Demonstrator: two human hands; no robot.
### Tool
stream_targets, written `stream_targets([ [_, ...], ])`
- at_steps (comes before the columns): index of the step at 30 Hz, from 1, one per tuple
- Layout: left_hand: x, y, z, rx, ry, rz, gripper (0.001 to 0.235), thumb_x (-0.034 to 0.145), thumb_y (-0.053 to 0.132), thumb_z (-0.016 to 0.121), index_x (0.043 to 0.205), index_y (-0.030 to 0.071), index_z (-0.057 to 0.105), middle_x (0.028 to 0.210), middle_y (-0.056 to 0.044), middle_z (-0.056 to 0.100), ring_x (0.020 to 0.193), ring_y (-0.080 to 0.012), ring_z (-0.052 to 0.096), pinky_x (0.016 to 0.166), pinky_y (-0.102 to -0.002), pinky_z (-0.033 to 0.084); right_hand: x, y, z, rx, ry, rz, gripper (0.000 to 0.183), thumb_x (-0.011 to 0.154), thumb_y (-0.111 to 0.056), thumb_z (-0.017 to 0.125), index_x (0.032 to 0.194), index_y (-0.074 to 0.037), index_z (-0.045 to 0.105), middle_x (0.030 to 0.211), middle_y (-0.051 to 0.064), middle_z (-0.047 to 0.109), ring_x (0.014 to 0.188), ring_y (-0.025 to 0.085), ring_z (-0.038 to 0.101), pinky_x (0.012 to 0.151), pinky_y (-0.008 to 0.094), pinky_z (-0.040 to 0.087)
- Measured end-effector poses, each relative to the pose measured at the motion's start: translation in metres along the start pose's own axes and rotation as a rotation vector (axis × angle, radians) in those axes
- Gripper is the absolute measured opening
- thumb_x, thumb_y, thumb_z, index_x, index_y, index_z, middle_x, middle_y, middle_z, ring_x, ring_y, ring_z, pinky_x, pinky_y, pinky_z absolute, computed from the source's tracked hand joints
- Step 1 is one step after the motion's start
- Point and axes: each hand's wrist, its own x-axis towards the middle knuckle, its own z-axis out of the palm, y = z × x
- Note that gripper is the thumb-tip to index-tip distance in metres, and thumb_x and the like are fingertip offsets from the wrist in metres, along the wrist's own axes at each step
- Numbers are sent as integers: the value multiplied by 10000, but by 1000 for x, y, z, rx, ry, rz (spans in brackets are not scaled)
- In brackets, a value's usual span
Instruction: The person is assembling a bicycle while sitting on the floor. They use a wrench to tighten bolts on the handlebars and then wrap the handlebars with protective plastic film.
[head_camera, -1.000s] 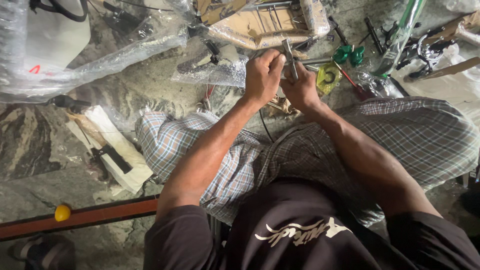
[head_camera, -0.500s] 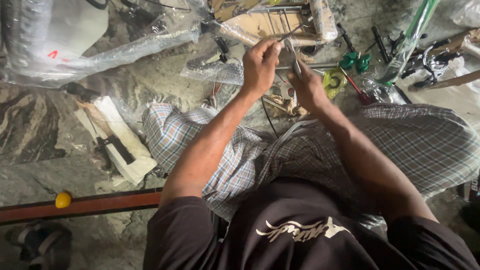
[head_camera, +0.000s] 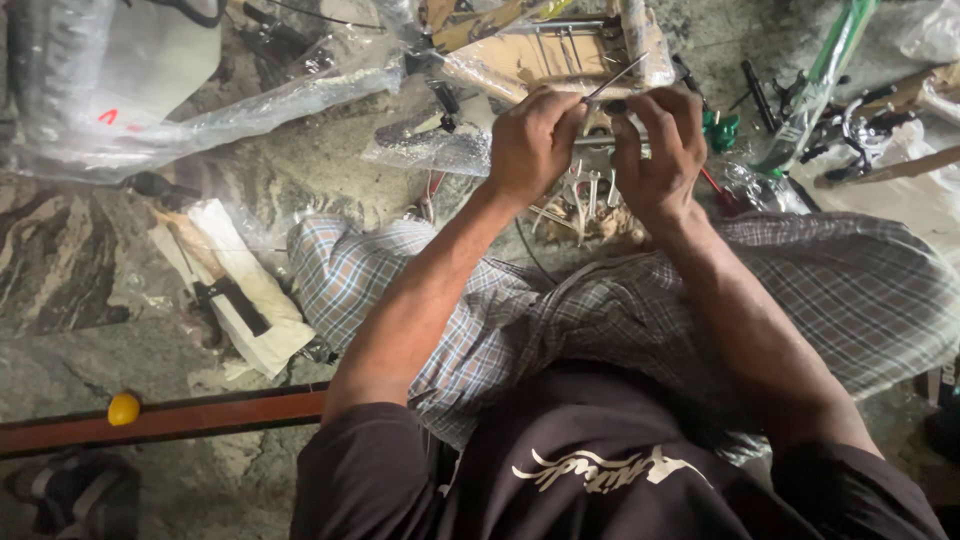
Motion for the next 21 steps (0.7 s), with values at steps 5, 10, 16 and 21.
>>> stream_targets([
  [5,-1,13,-5,110,-59,102,121,970,70,677,1083,34,703,960,-120,752,728,-249,730,632,-361,575,38,-21,-17,-282,-233,-97,181,1024,-94,746,1195,-72,691,1145,64,656,958,233,598,804,417,503],
  [10,-12,24,-1,-66,77,-69,169,975,33,652,1141,25,680,1017,-163,722,925,-335,720,831,-406,569,21,-5,-5,-254,-148,-114,125,1078,-113,723,1175,-63,663,1087,84,603,922,272,608,772,429,511],
  [16,-20,23,11,-125,134,-103,207,997,-17,607,1185,37,676,1033,-153,723,974,-313,723,889,-392,565,-1,-16,17,-128,-89,114,35,1079,-62,657,1102,-35,655,959,127,605,767,287,607,626,414,485],
  [21,-27,16,15,-142,108,-158,235,999,-33,597,1212,22,681,974,-123,730,904,-256,724,831,-361,568,-6,-31,29,38,-25,304,63,1050,-36,641,990,-18,648,842,136,620,676,293,610,588,412,476],
])
